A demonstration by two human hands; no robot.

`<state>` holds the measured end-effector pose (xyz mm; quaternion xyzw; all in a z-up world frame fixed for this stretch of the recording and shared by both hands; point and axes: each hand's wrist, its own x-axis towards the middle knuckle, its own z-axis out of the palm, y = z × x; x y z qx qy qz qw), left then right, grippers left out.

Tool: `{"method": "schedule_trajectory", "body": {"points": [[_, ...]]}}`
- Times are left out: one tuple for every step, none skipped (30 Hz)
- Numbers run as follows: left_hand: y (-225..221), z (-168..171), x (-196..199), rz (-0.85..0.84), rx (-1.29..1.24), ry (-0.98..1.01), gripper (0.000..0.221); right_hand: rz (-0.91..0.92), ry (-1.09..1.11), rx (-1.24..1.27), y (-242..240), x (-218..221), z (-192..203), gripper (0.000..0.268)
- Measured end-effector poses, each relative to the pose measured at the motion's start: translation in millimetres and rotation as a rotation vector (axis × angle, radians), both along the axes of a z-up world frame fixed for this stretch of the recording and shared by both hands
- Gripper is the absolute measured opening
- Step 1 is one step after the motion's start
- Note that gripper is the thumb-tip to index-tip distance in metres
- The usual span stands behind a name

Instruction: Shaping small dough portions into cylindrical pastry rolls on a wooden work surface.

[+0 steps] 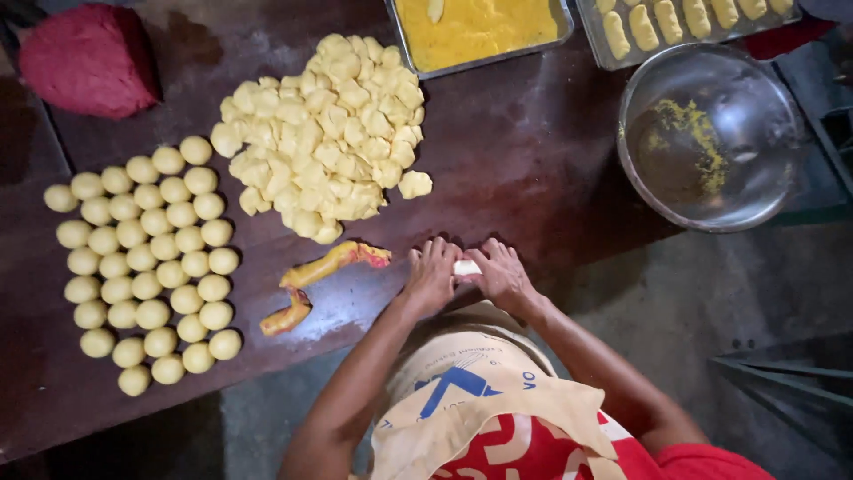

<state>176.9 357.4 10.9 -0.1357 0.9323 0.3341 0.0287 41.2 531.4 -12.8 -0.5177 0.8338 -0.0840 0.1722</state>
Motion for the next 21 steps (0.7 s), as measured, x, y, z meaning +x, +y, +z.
{"method": "schedule_trajectory", "body": {"points": [[-1, -4, 1, -0.026, -0.015, -0.022, 0.047, 0.0, -0.009, 0.032, 1, 0, -1, 0.051], [-3, -8, 0, -0.054, -0.032, -0.043, 0.047, -0.004, -0.017, 0.062, 1, -2, -3, 0.051], [-7, -4, -1, -0.056, -0.03, -0.039, 0.047, -0.006, -0.013, 0.065, 3, -4, 5, 0.051], [-11, 0, 1, -0.05, 0.055, -0.066, 0.04, -0.02, -0.063, -0.032, 5, -3, 11, 0.048], [-16, 2, 4, -0.043, 0.139, -0.093, 0.034, -0.035, -0.113, -0.128, 7, -2, 17, 0.045], [-10, 2, 4, -0.042, 0.155, -0.103, 0.034, -0.035, -0.123, -0.112, 11, 2, 7, 0.045], [-5, 2, 5, -0.057, 0.081, -0.117, 0.039, -0.005, -0.074, -0.136, 15, 7, -2, 0.058], [-6, 3, -3, -0.074, -0.003, -0.115, 0.046, 0.027, -0.009, -0.171, 11, 2, -10, 0.072], [-9, -3, -2, -0.073, 0.002, -0.109, 0.046, 0.029, -0.004, -0.166, 6, 3, 1, 0.072], [-8, -10, 0, -0.088, -0.035, -0.077, 0.055, 0.048, -0.034, -0.158, 4, 4, 13, 0.077], [-8, -17, 2, -0.102, -0.072, -0.044, 0.065, 0.067, -0.065, -0.151, 1, 6, 26, 0.082], [-9, -21, 4, -0.1, -0.062, -0.033, 0.065, 0.07, -0.055, -0.141, -2, 8, 35, 0.082], [-12, -26, 7, -0.101, -0.048, -0.014, 0.074, 0.083, -0.032, -0.119, -7, 10, 43, 0.095], [-13, -31, 11, -0.097, -0.028, 0.003, 0.084, 0.1, -0.012, -0.092, -12, 13, 51, 0.109], [-18, -28, 21, -0.09, -0.015, 0.012, 0.084, 0.107, -0.004, -0.078, -17, 26, 38, 0.109], [-19, -27, 32, -0.083, -0.005, 0.025, 0.083, 0.131, 0.185, -0.094, -18, 40, 24, 0.114], [-21, -26, 44, -0.076, 0.005, 0.037, 0.082, 0.157, 0.375, -0.113, -19, 54, 9, 0.122], [-24, -21, 66, -0.051, 0.027, 0.044, 0.082, 0.186, 0.378, -0.095, -18, 75, 9, 0.122], [-27, -16, 89, -0.024, 0.083, 0.073, 0.072, 0.061, 0.341, -0.196, -17, 97, 9, 0.113], [-32, -11, 116, 0.019, 0.129, 0.097, 0.062, -0.052, 0.293, -0.306, -21, 119, 6, 0.105], [-28, -22, 143, 0.06, 0.141, 0.099, 0.062, -0.01, 0.287, -0.298, -12, 129, 3, 0.105]]}}
